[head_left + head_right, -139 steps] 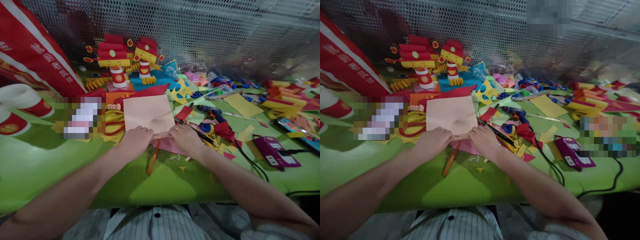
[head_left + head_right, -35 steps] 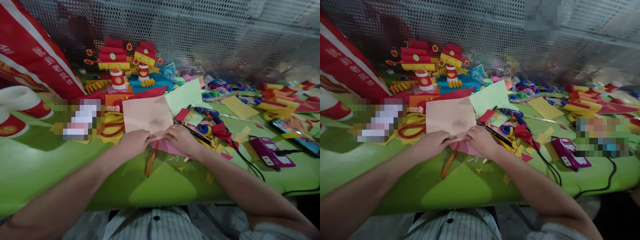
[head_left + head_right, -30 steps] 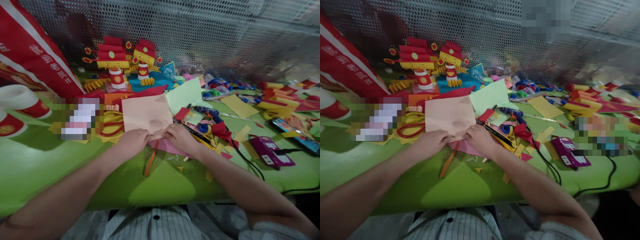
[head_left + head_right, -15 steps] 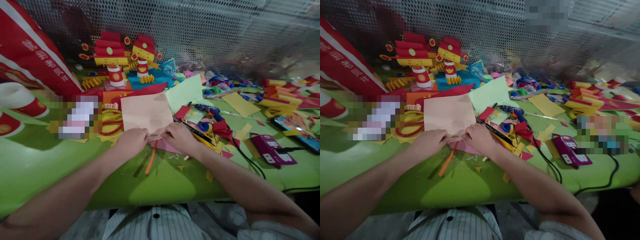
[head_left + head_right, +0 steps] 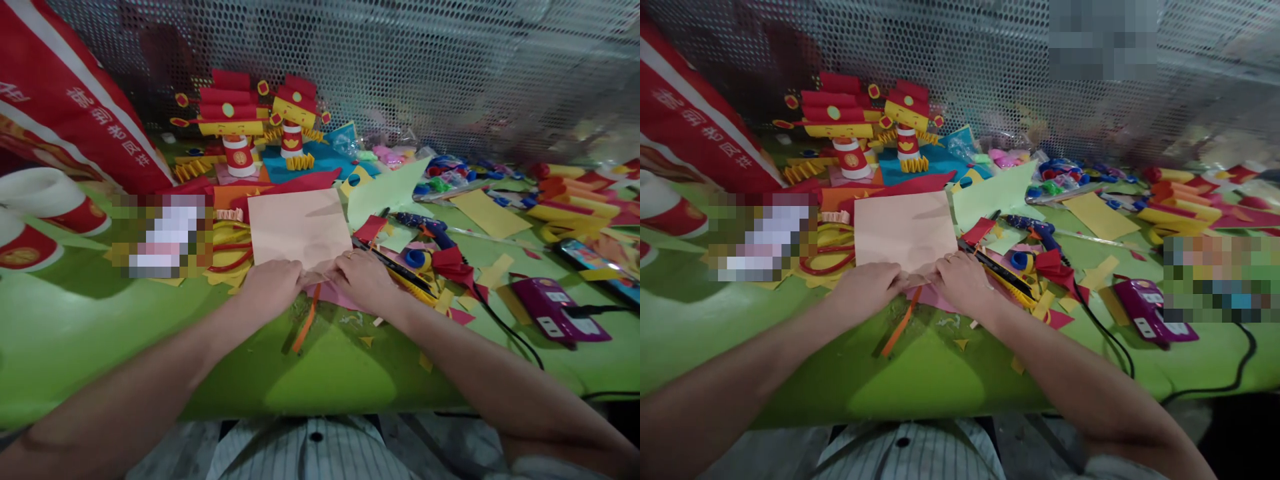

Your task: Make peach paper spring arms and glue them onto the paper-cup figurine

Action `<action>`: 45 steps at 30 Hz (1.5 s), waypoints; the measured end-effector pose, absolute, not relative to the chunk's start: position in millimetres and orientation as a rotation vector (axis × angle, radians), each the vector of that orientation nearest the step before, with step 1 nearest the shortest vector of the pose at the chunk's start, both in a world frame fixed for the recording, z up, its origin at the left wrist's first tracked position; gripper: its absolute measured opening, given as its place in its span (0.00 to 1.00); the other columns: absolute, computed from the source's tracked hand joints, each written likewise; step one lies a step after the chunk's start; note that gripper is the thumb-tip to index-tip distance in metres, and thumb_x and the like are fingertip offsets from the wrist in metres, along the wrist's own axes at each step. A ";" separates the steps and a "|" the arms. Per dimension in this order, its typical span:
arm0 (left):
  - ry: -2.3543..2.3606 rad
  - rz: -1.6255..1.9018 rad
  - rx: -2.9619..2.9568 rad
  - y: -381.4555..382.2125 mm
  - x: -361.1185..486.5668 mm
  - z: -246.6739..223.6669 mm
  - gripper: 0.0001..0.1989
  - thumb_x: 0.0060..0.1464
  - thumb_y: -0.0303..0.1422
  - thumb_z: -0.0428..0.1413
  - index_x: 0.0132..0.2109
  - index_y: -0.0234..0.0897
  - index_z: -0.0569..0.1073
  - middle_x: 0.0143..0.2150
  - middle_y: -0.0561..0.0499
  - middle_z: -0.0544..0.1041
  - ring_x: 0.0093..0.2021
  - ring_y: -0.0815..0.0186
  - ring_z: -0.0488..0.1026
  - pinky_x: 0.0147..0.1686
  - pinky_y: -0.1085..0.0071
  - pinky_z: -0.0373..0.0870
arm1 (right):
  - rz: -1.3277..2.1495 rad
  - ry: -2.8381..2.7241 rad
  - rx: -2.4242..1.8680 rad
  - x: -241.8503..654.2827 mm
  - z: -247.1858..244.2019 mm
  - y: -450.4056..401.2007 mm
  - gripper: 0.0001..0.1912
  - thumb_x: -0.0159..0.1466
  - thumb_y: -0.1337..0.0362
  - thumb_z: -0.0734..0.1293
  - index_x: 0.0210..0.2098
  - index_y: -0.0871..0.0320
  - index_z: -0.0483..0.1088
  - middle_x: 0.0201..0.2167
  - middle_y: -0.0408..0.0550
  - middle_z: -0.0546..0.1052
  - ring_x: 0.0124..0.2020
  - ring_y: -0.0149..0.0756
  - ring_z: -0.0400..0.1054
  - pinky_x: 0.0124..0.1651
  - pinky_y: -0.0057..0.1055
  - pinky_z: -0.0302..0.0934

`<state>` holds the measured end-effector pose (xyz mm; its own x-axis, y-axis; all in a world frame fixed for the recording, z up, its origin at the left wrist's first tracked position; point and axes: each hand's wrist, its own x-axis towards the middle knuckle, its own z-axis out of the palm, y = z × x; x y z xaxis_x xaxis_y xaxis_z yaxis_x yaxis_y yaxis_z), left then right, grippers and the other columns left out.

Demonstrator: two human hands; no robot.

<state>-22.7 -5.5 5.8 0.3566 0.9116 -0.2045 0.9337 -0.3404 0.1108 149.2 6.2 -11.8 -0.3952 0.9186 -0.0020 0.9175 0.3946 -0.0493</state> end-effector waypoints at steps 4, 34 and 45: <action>1.665 -0.176 2.427 -7.9 -22.2 5.5 0.16 0.60 0.36 0.40 0.36 0.36 0.70 0.32 0.45 0.75 0.33 0.58 0.73 0.27 0.66 0.65 | 0.028 -2.624 -1.733 147.0 -10.5 4.8 0.15 0.64 0.62 0.57 0.33 0.61 0.73 0.34 0.57 0.76 0.40 0.43 0.68 0.42 0.35 0.57; 1.400 -0.050 2.592 -4.0 -26.1 5.2 0.15 0.55 0.26 0.45 0.41 0.41 0.75 0.36 0.48 0.77 0.38 0.59 0.69 0.39 0.63 0.60 | 0.085 -2.607 -1.823 146.4 -8.8 7.7 0.12 0.63 0.59 0.59 0.36 0.60 0.70 0.36 0.55 0.77 0.41 0.46 0.69 0.43 0.38 0.56; 1.403 -0.292 2.600 -4.1 -29.8 11.4 0.23 0.55 0.25 0.45 0.51 0.56 0.71 0.31 0.49 0.69 0.30 0.63 0.69 0.24 0.71 0.56 | 0.101 -2.591 -1.820 146.3 -10.0 8.1 0.12 0.63 0.59 0.60 0.35 0.60 0.70 0.36 0.54 0.77 0.40 0.45 0.69 0.41 0.37 0.56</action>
